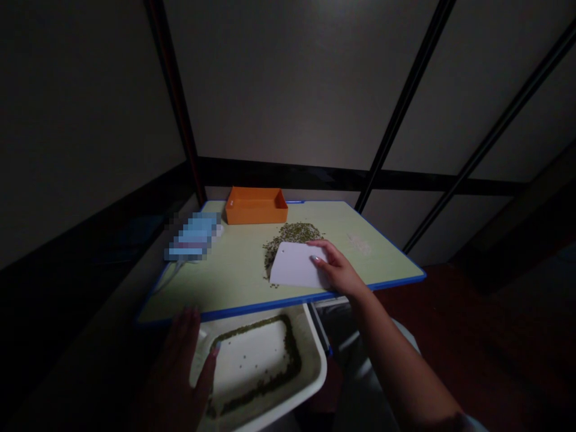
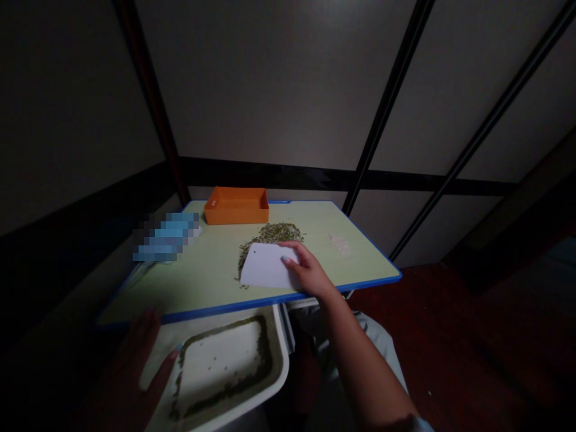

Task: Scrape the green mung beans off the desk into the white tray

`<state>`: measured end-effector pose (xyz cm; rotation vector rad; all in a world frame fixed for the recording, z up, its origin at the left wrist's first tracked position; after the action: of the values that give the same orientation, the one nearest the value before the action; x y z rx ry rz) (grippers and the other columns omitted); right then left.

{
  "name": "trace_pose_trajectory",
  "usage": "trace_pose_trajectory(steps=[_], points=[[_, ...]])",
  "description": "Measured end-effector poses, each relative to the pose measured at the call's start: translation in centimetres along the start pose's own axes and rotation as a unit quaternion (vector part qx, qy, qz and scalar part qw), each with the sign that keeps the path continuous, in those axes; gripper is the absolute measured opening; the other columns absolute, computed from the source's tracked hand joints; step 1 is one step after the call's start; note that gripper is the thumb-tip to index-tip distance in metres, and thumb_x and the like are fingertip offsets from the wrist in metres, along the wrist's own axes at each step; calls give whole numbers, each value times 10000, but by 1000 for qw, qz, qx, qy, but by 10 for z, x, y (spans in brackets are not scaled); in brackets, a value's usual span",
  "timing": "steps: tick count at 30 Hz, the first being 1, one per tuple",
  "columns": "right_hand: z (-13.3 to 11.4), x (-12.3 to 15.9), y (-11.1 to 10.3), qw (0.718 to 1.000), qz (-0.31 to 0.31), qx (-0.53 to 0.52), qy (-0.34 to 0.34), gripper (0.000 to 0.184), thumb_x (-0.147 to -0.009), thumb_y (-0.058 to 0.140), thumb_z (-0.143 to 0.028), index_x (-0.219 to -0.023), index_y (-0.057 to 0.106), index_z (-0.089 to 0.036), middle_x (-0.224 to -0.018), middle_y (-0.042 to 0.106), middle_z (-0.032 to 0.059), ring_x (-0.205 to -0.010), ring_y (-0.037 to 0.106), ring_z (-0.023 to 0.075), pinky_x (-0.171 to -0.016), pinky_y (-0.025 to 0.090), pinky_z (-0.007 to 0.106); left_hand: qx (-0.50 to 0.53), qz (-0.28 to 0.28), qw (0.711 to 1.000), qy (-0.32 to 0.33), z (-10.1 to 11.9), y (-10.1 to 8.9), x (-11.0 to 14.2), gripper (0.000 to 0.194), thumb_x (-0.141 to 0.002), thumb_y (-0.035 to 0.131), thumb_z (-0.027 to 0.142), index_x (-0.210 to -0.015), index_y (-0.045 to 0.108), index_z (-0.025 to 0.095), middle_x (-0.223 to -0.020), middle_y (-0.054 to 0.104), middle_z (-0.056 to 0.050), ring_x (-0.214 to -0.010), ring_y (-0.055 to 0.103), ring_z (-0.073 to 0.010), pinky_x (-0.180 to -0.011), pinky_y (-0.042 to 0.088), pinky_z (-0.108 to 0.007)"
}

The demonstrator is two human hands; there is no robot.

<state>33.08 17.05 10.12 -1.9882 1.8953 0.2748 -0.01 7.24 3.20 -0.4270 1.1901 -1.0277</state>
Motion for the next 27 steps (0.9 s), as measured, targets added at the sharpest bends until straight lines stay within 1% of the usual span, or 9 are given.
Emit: trace_pose_trajectory(steps=[4,8,11,18,22,24,26,27], points=[[2,1,5,1000,-26,-8,16,324,-837,662,-378,-1141,615,-279,-1115,617,23,-905,585,176,-779,484,297,5,2,1000,7,1,1,0,649,-882,365,482,-1484,228,283,-1562,362,-69,-1431,331,-228,-1143,361,-476],[3,2,11,998,-54,-24,32,329,-841,664,-390,-1147,605,-284,-1078,606,19,-829,570,155,-674,469,256,5,4,1000,13,2,-1,2,657,-881,382,483,-1487,218,288,-1564,362,-68,-1441,322,-231,-1164,335,-483],[2,4,15,995,-78,-32,47,343,-833,679,-404,-1145,598,-284,-1070,598,18,-790,558,140,-617,450,233,-1,7,1000,22,3,-1,2,654,-886,376,484,-1489,209,293,-1560,370,-76,-1440,324,-236,-1159,347,-483],[3,6,23,988,-126,-55,67,352,-826,700,-390,-1151,583,-320,-1026,583,-7,-709,532,110,-553,422,211,-11,6,1000,23,4,-1,-1,655,-894,377,466,-1495,167,314,-1564,359,-86,-1437,334,-246,-1135,383,-498],[-1,7,24,988,-133,-57,55,350,-818,709,-378,-1144,594,-317,-1025,592,-14,-702,524,103,-561,416,209,-5,4,1000,26,6,-2,0,648,-897,376,456,-1495,166,320,-1566,357,-77,-1442,324,-245,-1142,375,-501],[0,8,24,987,-133,-69,63,355,-808,716,-377,-1137,599,-312,-1005,604,-16,-686,525,105,-557,416,213,-6,1,1000,25,6,-1,0,649,-896,375,460,-1494,171,316,-1567,356,-77,-1444,319,-249,-1146,366,-507],[2,7,19,988,-106,-86,71,366,-788,729,-381,-1125,606,-303,-991,616,-10,-697,543,118,-566,431,222,-7,1,1000,26,6,-1,-1,654,-895,375,462,-1496,166,313,-1570,349,-77,-1444,319,-250,-1149,364,-500],[3,7,14,990,-75,-97,67,376,-777,734,-382,-1122,609,-299,-1004,623,-4,-721,560,130,-583,447,230,-7,2,1000,29,6,-1,-1,656,-894,376,465,-1496,165,313,-1570,349,-76,-1443,320,-250,-1150,364,-496]])
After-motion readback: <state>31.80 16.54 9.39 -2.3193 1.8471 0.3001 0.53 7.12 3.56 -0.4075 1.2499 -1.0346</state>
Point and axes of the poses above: each hand's wrist, its own x-axis away from the middle knuckle, its own y-axis out of the palm, z = x × y, the point moved 8 cm from there along -x, towards the middle knuckle
